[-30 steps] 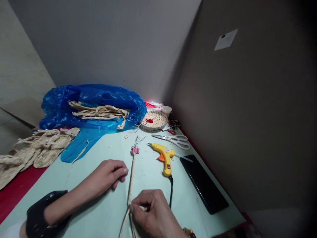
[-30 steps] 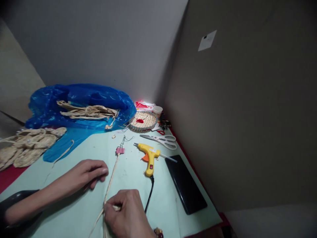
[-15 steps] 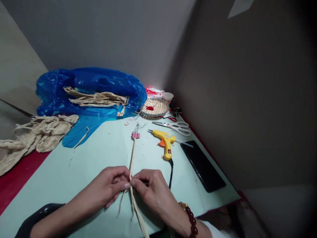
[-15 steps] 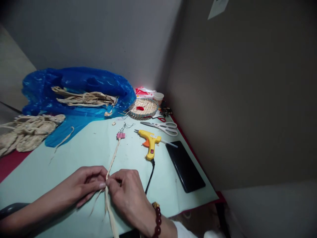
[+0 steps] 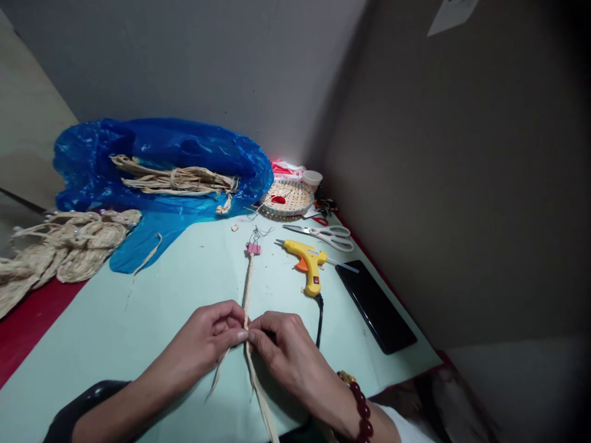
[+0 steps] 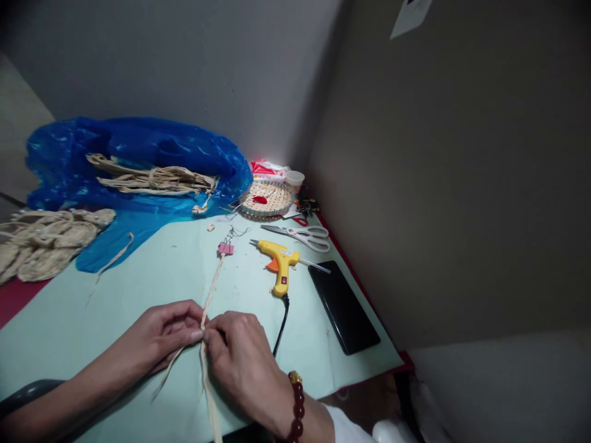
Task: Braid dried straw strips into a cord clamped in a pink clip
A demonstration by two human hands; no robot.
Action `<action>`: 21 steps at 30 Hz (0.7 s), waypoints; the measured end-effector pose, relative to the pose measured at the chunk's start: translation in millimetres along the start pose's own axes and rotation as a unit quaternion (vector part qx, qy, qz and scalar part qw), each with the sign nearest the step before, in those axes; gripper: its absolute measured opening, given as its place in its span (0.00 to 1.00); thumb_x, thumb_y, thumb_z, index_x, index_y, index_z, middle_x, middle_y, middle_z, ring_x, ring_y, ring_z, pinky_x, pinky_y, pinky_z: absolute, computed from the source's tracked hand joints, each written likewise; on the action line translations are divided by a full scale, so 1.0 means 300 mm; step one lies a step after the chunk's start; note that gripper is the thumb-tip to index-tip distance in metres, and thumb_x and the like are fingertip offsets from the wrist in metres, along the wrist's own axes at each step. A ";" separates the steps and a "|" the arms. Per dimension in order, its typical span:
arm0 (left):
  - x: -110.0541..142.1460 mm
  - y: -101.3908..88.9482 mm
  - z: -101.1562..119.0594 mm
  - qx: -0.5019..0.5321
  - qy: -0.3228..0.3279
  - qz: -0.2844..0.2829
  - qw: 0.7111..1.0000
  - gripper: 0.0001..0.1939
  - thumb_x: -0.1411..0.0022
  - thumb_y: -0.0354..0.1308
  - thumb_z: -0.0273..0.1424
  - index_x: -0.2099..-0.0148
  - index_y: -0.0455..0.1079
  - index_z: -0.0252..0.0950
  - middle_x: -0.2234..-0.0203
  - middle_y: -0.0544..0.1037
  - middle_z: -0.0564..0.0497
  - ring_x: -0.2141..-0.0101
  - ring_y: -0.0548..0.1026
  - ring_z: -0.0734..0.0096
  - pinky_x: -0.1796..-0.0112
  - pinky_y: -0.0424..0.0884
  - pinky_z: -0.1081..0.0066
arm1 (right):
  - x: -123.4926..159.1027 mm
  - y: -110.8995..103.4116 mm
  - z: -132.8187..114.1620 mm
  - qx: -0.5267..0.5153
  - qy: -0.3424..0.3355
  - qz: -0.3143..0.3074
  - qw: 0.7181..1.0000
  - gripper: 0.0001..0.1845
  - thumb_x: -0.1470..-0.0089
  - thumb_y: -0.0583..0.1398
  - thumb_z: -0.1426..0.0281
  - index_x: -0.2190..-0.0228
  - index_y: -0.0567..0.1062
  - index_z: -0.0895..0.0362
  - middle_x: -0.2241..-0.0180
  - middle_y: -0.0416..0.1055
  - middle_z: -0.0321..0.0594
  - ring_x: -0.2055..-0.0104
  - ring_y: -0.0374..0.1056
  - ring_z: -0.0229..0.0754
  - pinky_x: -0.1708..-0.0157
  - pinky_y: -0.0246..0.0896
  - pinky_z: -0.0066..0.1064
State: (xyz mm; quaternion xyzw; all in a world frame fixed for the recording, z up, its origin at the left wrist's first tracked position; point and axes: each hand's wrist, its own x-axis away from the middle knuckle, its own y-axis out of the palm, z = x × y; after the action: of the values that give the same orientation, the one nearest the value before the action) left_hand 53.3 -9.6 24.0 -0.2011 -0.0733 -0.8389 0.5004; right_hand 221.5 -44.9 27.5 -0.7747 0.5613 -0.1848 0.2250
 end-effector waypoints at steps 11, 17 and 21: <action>0.001 -0.004 -0.024 -0.112 0.035 0.032 0.993 0.12 0.45 0.56 0.41 0.71 0.66 0.38 0.80 0.63 0.58 0.76 0.62 0.71 0.73 0.58 0.73 | 0.009 -0.012 -0.023 0.064 -0.002 -0.002 0.998 0.16 0.38 0.51 0.71 0.73 0.75 0.58 0.74 0.75 0.39 0.73 0.67 0.35 0.72 0.53 0.24; -0.003 0.000 -0.057 -0.162 0.036 0.035 0.985 0.12 0.44 0.54 0.41 0.72 0.63 0.38 0.80 0.59 0.58 0.75 0.60 0.70 0.73 0.58 0.72 | 0.018 0.018 -0.002 0.202 -0.014 -0.019 0.979 0.11 0.42 0.53 0.70 0.70 0.74 0.59 0.72 0.75 0.43 0.71 0.69 0.41 0.74 0.53 0.27; -0.002 0.012 -0.076 -0.169 0.051 0.056 0.983 0.14 0.45 0.53 0.44 0.73 0.61 0.40 0.82 0.59 0.58 0.76 0.60 0.69 0.73 0.59 0.72 | 0.005 0.061 0.017 0.313 -0.006 -0.010 0.950 0.06 0.47 0.57 0.70 0.70 0.74 0.58 0.72 0.74 0.43 0.73 0.69 0.46 0.76 0.50 0.32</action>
State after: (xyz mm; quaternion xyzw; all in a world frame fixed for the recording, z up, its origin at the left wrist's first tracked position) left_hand 50.8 -18.3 2.6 -0.2435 0.1067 -0.8192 0.5081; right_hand 210.3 -50.7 13.3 -0.6722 0.4660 -0.3485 0.4578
